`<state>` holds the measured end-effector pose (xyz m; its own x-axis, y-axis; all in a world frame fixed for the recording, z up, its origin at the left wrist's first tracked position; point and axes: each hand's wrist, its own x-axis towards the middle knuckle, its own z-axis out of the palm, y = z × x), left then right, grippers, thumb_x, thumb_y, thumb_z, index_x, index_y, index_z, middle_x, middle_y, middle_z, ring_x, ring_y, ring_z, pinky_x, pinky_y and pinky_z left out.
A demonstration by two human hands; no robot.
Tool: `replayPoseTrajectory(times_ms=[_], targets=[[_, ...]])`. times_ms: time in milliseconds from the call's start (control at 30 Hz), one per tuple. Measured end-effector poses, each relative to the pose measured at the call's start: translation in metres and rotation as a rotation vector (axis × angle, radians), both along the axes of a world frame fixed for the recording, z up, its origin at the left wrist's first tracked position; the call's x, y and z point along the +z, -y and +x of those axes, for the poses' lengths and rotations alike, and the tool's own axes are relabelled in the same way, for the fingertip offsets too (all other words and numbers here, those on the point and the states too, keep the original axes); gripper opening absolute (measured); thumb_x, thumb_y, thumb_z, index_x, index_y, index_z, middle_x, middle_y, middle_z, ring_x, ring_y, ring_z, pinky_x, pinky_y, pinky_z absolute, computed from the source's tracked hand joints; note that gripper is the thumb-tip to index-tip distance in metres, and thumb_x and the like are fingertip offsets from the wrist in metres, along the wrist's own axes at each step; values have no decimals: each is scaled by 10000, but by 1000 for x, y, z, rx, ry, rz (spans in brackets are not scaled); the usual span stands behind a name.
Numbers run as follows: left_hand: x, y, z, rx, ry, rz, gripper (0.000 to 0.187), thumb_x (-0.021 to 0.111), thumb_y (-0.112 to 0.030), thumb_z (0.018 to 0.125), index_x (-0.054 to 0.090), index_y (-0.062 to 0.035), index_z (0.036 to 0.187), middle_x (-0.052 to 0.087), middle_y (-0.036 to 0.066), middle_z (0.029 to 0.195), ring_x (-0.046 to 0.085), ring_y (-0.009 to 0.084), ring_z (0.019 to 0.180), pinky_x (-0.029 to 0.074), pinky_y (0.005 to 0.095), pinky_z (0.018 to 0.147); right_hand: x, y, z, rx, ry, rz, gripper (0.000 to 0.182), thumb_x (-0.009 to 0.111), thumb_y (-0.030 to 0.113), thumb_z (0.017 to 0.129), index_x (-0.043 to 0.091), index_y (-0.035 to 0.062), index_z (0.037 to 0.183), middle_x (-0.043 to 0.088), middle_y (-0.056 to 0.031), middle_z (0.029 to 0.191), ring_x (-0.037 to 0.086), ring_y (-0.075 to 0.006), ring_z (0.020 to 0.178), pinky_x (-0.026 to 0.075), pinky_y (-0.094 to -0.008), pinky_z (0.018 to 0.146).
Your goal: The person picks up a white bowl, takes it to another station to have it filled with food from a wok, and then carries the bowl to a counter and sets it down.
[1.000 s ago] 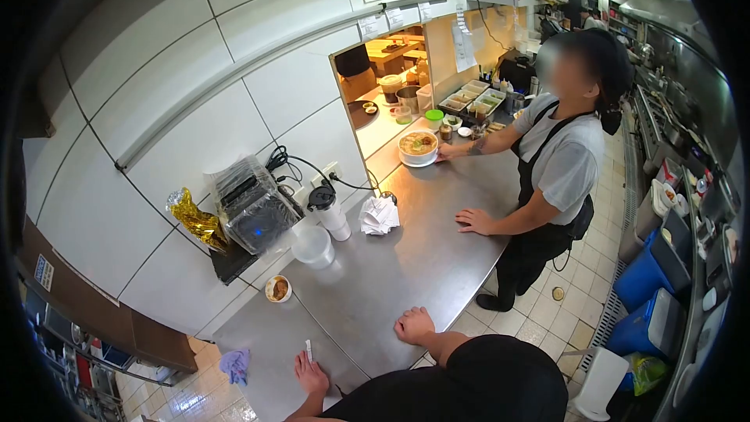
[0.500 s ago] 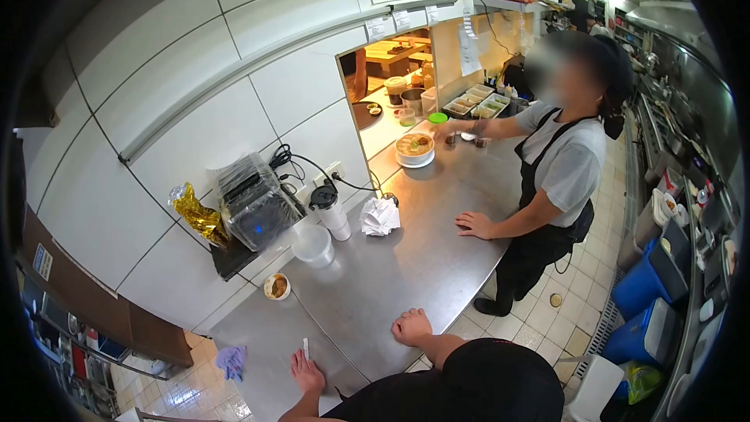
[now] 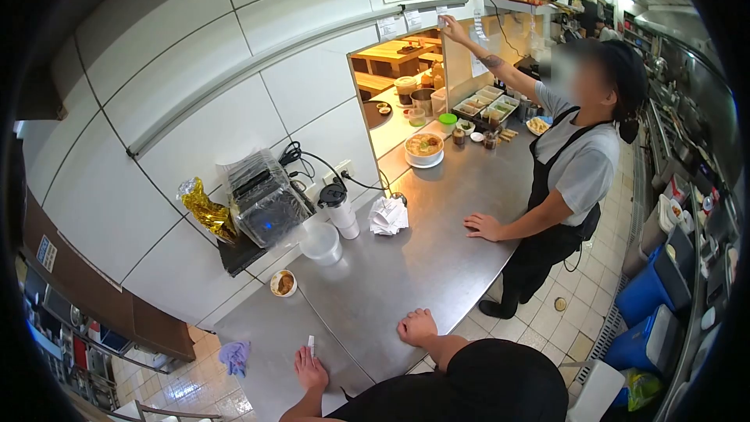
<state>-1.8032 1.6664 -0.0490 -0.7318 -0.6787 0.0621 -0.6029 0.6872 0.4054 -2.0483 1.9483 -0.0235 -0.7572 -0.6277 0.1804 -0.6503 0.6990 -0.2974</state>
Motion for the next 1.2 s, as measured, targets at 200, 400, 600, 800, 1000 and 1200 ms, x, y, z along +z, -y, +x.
replayPoseTrajectory(times_ms=[200,400,600,800,1000,1200], targets=[[-7,1,2,-15,-37,-17,490,463,-272,985,530,-69,1426,449,121,1544,343,335,1461,214,493,1202,1,0,0,0,2,6,294,592,301,845,714,118,650,674,-75,772,616,-286,830,443,-458,771],[-5,0,1,6,-12,18,489,457,-266,987,524,-73,1431,437,119,1553,324,330,1473,199,498,1209,0,0,-1,3,-10,-1,287,598,294,837,708,118,639,670,-77,760,614,-284,821,440,-457,762],[-1,0,0,5,10,28,494,445,-268,993,510,-75,1442,421,113,1565,305,319,1483,186,490,1216,-2,0,0,-4,-20,-17,284,601,293,831,705,120,631,669,-76,760,616,-283,824,442,-456,766],[-2,1,0,-4,26,11,493,445,-270,994,510,-72,1440,421,107,1565,304,316,1483,189,479,1219,-1,-1,0,-7,-7,-29,282,601,292,831,709,117,638,671,-74,764,619,-282,831,443,-454,780],[2,-1,-1,7,34,11,491,444,-269,995,510,-70,1438,421,104,1565,303,315,1483,190,477,1219,-2,0,0,-11,-2,-16,281,600,293,832,715,117,646,675,-73,772,622,-282,840,445,-450,786],[2,-1,-2,5,23,14,493,442,-264,994,508,-63,1439,424,108,1563,307,321,1480,190,485,1218,-3,-1,-1,-10,12,3,291,591,304,839,717,117,655,679,-74,780,619,-283,845,443,-450,788]])
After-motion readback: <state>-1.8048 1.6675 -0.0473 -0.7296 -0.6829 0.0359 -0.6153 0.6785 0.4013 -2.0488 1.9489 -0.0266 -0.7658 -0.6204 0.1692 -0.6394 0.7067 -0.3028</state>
